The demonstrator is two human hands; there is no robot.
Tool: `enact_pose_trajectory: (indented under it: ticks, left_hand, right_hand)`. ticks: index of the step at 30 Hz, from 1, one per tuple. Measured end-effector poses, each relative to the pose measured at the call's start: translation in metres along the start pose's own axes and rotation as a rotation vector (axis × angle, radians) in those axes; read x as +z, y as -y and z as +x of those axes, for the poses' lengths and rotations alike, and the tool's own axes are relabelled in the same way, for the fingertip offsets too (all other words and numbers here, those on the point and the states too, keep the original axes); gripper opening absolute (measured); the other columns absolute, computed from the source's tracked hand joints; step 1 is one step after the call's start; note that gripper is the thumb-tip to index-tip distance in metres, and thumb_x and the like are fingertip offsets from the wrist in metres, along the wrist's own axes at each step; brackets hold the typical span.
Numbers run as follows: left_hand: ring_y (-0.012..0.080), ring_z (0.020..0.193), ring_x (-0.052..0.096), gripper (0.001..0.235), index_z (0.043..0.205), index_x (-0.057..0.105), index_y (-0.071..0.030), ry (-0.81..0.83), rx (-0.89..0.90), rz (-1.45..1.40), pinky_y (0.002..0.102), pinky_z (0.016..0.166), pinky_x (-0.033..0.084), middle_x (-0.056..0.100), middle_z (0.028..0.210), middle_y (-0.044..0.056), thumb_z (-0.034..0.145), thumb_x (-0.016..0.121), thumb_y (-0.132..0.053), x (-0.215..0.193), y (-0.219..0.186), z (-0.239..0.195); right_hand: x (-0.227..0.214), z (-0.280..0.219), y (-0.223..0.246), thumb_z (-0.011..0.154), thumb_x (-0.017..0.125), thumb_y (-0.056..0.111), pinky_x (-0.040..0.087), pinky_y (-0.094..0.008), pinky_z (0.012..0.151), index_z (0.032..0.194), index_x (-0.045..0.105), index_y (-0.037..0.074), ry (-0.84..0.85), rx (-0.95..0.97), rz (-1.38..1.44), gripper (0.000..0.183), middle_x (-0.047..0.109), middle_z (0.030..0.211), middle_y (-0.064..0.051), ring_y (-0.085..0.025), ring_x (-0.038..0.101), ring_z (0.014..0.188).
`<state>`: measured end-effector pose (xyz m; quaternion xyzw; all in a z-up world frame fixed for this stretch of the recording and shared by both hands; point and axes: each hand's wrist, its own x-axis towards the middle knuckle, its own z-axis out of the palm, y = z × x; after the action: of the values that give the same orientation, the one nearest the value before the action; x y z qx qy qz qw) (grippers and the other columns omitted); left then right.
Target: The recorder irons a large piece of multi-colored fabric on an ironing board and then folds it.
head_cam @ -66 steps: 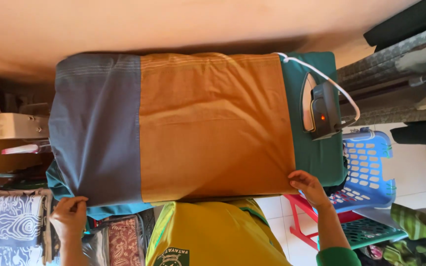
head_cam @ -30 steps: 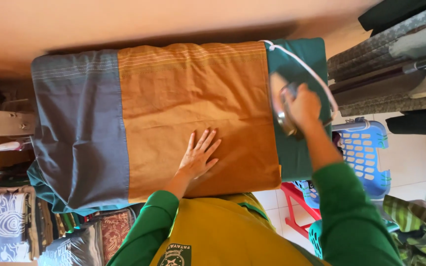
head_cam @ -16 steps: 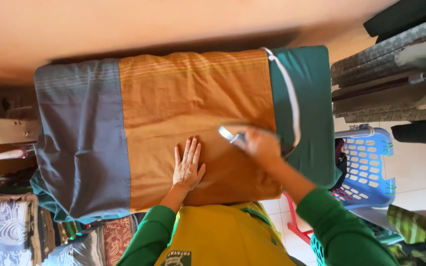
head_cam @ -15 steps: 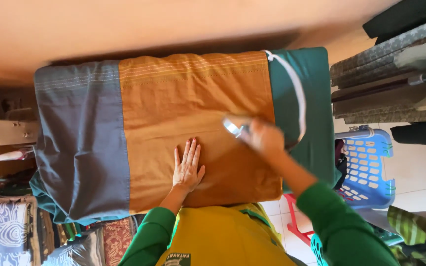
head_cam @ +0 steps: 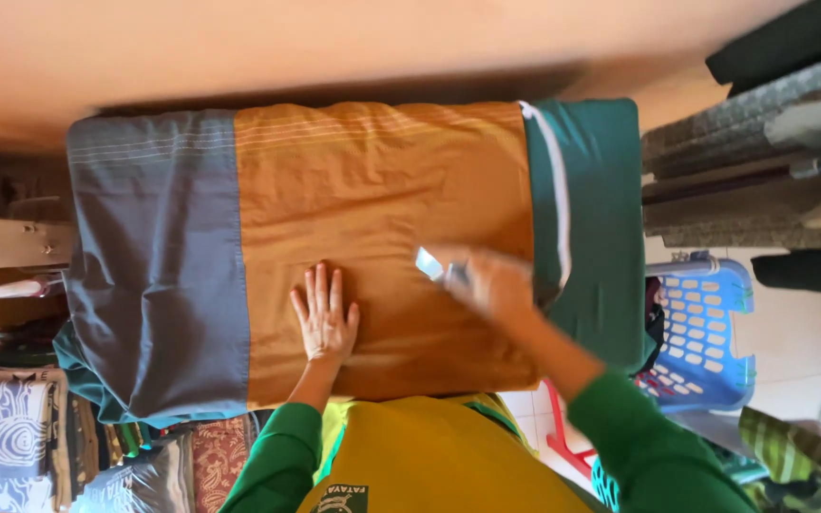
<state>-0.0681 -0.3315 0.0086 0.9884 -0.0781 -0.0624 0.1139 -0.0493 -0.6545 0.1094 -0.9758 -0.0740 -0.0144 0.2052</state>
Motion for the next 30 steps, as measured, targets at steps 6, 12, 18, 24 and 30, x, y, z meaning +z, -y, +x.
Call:
enact_pose_trajectory:
  ticks: [6, 12, 18, 24, 30]
  left_hand:
    - [0.0364, 0.157, 0.011, 0.078, 0.159, 0.033, -0.008, 0.006, 0.0, 0.008, 0.064, 0.124, 0.005, 0.017, 0.17, 0.016, 0.091, 0.057, -0.039, -0.004, 0.013, -0.001]
    - [0.0362, 0.156, 0.013, 0.074, 0.156, 0.038, -0.013, -0.028, 0.028, -0.025, 0.065, 0.123, 0.005, 0.021, 0.168, 0.015, 0.09, 0.058, -0.036, -0.003, 0.014, -0.002]
    - [0.0356, 0.157, 0.014, 0.073, 0.157, 0.037, -0.014, -0.002, 0.023, -0.027, 0.065, 0.123, 0.006, 0.021, 0.168, 0.014, 0.09, 0.058, -0.036, -0.011, 0.013, -0.001]
    - [0.0356, 0.156, 0.014, 0.074, 0.158, 0.036, -0.014, -0.078, -0.108, 0.001, 0.062, 0.124, 0.007, 0.021, 0.169, 0.013, 0.091, 0.058, -0.037, -0.015, 0.05, 0.003]
    - [0.0342, 0.158, 0.015, 0.069, 0.159, 0.037, -0.012, -0.127, -0.257, -0.026, 0.062, 0.124, 0.007, 0.022, 0.17, 0.012, 0.095, 0.056, -0.032, -0.037, 0.114, -0.011]
  right_hand:
    - [0.059, -0.024, 0.015, 0.093, 0.066, 0.06, 0.053, -0.046, 0.053, 0.094, 0.066, 0.012, 0.247, -0.254, -0.088, 0.048, 0.069, 0.075, -0.012, -0.032, 0.069, 0.064]
    - [0.006, 0.138, 0.038, 0.089, 0.067, 0.078, 0.052, -0.047, 0.052, 0.087, 0.067, 0.011, 0.276, -0.048, -0.326, 0.066, 0.069, 0.068, -0.011, -0.028, 0.069, 0.06]
    - [0.047, 0.226, 0.024, 0.088, 0.073, 0.059, 0.057, -0.049, 0.063, 0.104, 0.067, 0.004, -0.007, 0.055, -0.186, 0.058, 0.072, 0.077, -0.019, -0.037, 0.072, 0.071]
    - [0.036, 0.118, 0.095, 0.083, 0.073, 0.054, 0.046, -0.053, 0.043, 0.095, 0.064, 0.007, 0.125, -0.057, -0.109, 0.05, 0.069, 0.072, -0.014, -0.033, 0.068, 0.061]
    - [0.096, 0.011, 0.116, 0.085, 0.071, 0.053, 0.048, -0.045, 0.038, 0.107, 0.067, 0.01, 0.256, -0.404, -0.069, 0.048, 0.069, 0.068, -0.013, -0.031, 0.066, 0.046]
